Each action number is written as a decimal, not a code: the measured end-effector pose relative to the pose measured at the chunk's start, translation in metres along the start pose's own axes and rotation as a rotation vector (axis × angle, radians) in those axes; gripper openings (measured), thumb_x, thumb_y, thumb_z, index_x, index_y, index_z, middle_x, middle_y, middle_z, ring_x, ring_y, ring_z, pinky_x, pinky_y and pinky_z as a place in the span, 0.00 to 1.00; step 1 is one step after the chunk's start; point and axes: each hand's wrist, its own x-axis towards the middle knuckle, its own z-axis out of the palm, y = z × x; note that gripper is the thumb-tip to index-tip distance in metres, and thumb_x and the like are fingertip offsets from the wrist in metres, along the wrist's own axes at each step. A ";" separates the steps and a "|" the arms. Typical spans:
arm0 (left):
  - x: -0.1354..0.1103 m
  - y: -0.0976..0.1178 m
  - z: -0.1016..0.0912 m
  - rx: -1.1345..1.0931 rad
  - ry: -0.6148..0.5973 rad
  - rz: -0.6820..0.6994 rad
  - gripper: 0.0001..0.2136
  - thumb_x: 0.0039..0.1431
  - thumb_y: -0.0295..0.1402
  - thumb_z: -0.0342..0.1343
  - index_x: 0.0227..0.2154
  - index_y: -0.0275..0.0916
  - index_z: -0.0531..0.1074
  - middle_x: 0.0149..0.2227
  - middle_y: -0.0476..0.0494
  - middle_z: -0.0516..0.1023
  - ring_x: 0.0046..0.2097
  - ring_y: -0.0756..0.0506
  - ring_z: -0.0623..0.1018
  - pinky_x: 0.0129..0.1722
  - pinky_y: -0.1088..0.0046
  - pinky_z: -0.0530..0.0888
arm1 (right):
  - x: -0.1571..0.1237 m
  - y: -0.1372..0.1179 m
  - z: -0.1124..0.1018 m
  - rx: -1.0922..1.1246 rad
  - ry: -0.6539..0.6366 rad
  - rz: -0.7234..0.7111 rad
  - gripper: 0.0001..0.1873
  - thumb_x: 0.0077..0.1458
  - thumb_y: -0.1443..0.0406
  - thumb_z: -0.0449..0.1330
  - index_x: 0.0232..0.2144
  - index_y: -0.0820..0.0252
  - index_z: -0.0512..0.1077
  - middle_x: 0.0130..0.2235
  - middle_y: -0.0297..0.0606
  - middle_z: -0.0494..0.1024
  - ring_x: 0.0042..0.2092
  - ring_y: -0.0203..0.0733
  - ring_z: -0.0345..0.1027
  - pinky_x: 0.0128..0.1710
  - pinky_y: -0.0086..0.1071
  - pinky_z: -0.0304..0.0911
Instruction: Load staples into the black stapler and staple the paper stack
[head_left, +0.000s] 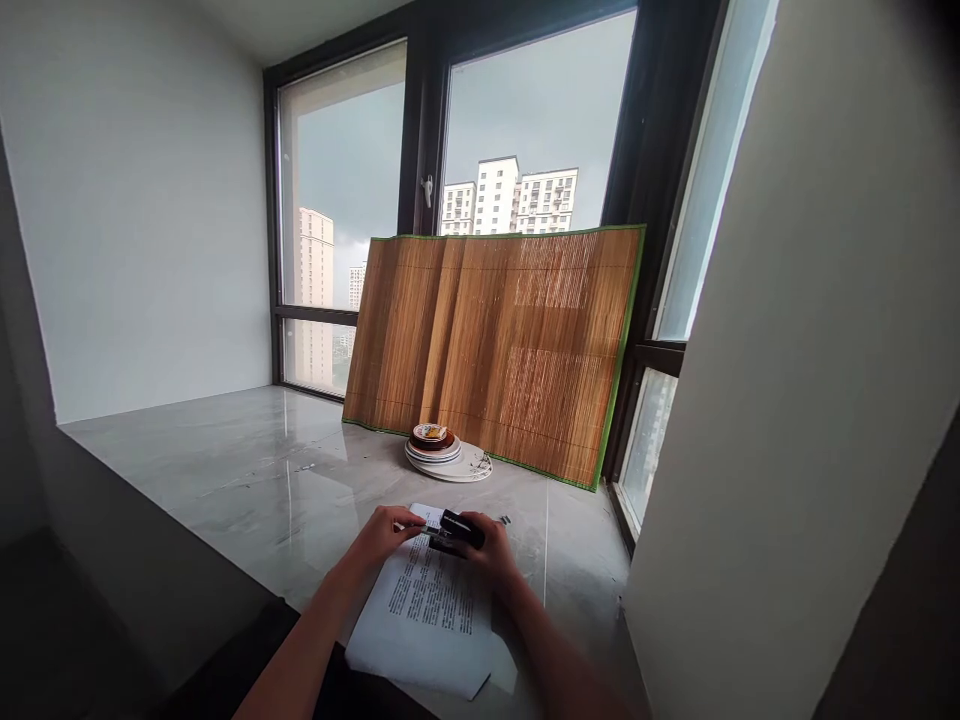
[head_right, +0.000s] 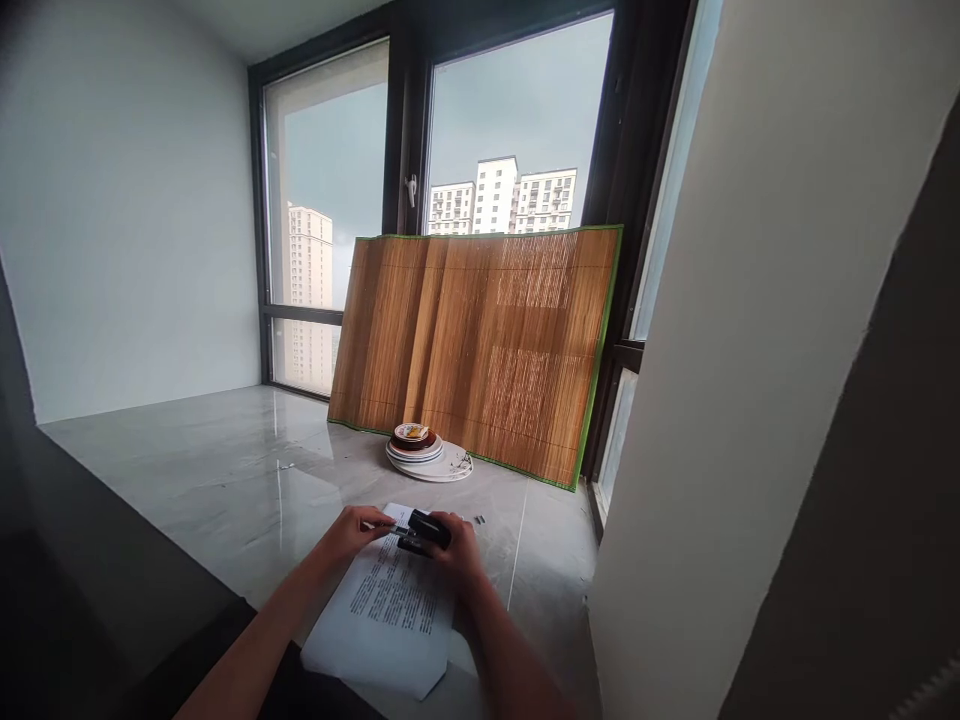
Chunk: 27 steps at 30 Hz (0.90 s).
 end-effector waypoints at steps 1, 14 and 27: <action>-0.001 0.003 -0.002 -0.012 0.007 0.012 0.13 0.56 0.43 0.65 0.38 0.41 0.86 0.41 0.38 0.86 0.42 0.38 0.83 0.43 0.66 0.76 | 0.000 0.001 -0.004 0.020 0.012 0.009 0.21 0.47 0.64 0.69 0.46 0.58 0.80 0.44 0.44 0.84 0.45 0.53 0.78 0.51 0.46 0.70; -0.006 0.011 0.014 -0.116 -0.182 0.014 0.19 0.51 0.31 0.65 0.47 0.40 0.74 0.44 0.44 0.80 0.43 0.44 0.80 0.35 0.74 0.73 | -0.003 -0.028 -0.011 0.201 -0.202 -0.043 0.22 0.47 0.59 0.72 0.46 0.57 0.83 0.39 0.38 0.83 0.40 0.47 0.77 0.43 0.39 0.71; -0.011 0.008 0.025 0.625 -0.239 -0.053 0.19 0.66 0.44 0.56 0.57 0.46 0.74 0.66 0.39 0.70 0.68 0.33 0.66 0.69 0.42 0.55 | 0.007 -0.008 -0.039 -0.229 0.355 0.302 0.21 0.51 0.58 0.68 0.48 0.55 0.81 0.42 0.42 0.85 0.45 0.55 0.78 0.49 0.45 0.70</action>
